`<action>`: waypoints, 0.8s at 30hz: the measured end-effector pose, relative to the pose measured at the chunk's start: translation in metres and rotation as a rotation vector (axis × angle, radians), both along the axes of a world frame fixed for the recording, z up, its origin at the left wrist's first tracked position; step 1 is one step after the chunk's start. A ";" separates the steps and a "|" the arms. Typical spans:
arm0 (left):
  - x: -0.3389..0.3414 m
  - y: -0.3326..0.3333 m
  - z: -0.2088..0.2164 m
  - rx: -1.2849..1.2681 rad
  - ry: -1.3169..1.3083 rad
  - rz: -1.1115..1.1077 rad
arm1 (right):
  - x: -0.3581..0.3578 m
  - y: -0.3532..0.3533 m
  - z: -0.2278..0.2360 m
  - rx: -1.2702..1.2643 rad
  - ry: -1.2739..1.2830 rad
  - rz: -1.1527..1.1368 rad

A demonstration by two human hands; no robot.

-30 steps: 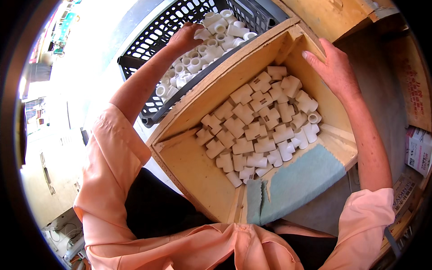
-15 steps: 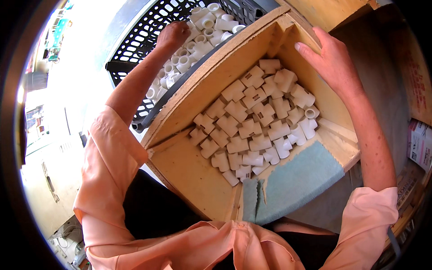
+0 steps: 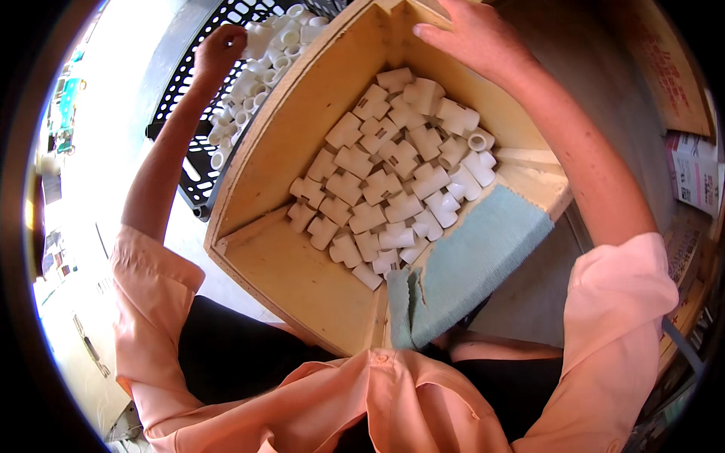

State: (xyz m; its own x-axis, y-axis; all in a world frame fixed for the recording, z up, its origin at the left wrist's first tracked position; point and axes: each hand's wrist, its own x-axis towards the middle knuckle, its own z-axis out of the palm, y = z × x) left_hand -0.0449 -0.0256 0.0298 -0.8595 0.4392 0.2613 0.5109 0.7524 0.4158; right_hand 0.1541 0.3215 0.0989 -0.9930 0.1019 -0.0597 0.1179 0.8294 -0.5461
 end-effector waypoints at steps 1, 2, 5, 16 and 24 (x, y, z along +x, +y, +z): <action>0.003 0.005 0.007 0.048 -0.059 0.031 | -0.001 0.005 -0.002 0.036 0.033 0.009; 0.011 0.007 0.018 0.088 -0.115 0.073 | -0.001 0.005 -0.004 0.063 0.068 0.030; 0.031 0.014 0.041 0.345 -0.288 0.071 | 0.002 0.004 0.002 0.035 0.082 0.042; 0.148 0.065 0.130 0.758 -0.683 -0.498 | 0.010 0.011 -0.016 -0.014 0.668 0.047; 0.214 0.083 0.076 0.550 -1.310 -0.212 | 0.041 -0.013 0.011 -0.011 0.795 0.334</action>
